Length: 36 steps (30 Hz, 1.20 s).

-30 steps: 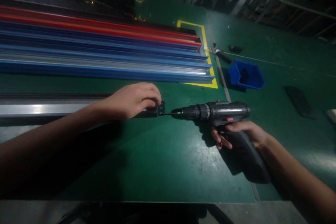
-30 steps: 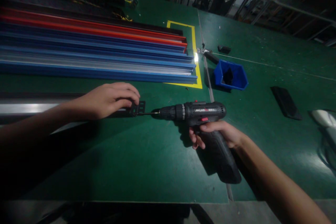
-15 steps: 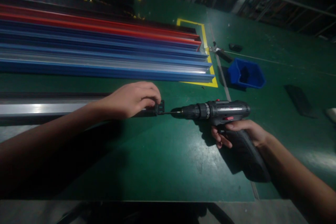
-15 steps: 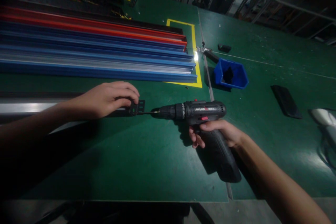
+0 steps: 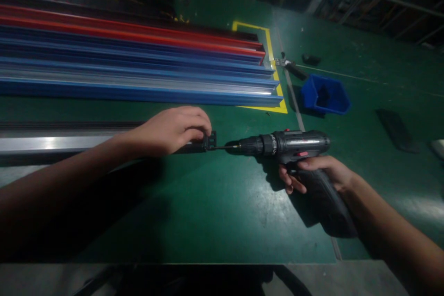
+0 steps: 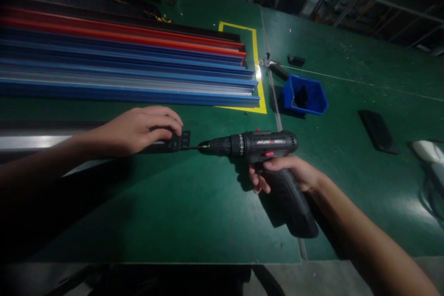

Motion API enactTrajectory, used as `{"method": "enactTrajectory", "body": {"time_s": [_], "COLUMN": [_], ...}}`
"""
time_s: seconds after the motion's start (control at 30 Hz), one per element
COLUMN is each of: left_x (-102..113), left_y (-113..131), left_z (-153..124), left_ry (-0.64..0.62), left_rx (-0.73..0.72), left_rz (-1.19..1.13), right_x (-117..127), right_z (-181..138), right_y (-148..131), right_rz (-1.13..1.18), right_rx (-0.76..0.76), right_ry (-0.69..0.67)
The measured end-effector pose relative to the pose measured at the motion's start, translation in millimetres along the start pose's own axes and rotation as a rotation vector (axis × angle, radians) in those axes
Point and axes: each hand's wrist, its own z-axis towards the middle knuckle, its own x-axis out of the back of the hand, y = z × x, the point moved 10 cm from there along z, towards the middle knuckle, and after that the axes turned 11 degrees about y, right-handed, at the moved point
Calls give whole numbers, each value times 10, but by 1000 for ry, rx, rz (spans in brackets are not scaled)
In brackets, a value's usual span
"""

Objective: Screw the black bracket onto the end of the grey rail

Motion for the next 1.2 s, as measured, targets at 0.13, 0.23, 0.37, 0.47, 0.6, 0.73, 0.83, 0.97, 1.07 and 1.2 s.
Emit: {"method": "enactTrajectory", "body": {"time_s": [0.13, 0.23, 0.37, 0.47, 0.6, 0.73, 0.83, 0.97, 1.07, 1.2], "left_x": [8, 8, 4, 0, -4, -10, -13, -11, -20, -34], "left_y": [11, 12, 8, 9, 6, -7, -5, -3, 0, 2], "left_z": [-3, -4, -5, -2, 0, -6, -8, -4, 2, 7], "left_ry": [4, 2, -1, -3, -5, -16, -29, -36, -40, -43], "left_rx": [-13, -11, -4, -2, 3, 17, 21, 28, 31, 35], "left_rz": [-5, -3, 4, 3, 9, 16, 14, 17, 21, 29], "right_x": [-4, -21, -38, -49, -56, -45, -27, -20, -27, -34], "right_z": [2, 3, 5, 4, 3, -1, 0, 9, 13, 15], "right_y": [-4, -2, -4, -9, -13, -8, 2, 4, -5, -7], "right_rz": [-4, -3, 5, 10, 12, 9, 11, 12, 3, -1], "right_rx": [2, -2, -3, -5, -9, -7, -8, -12, -12, -14], "right_ry": [-8, -12, -18, -27, -29, -20, -6, 4, 1, -3]}}
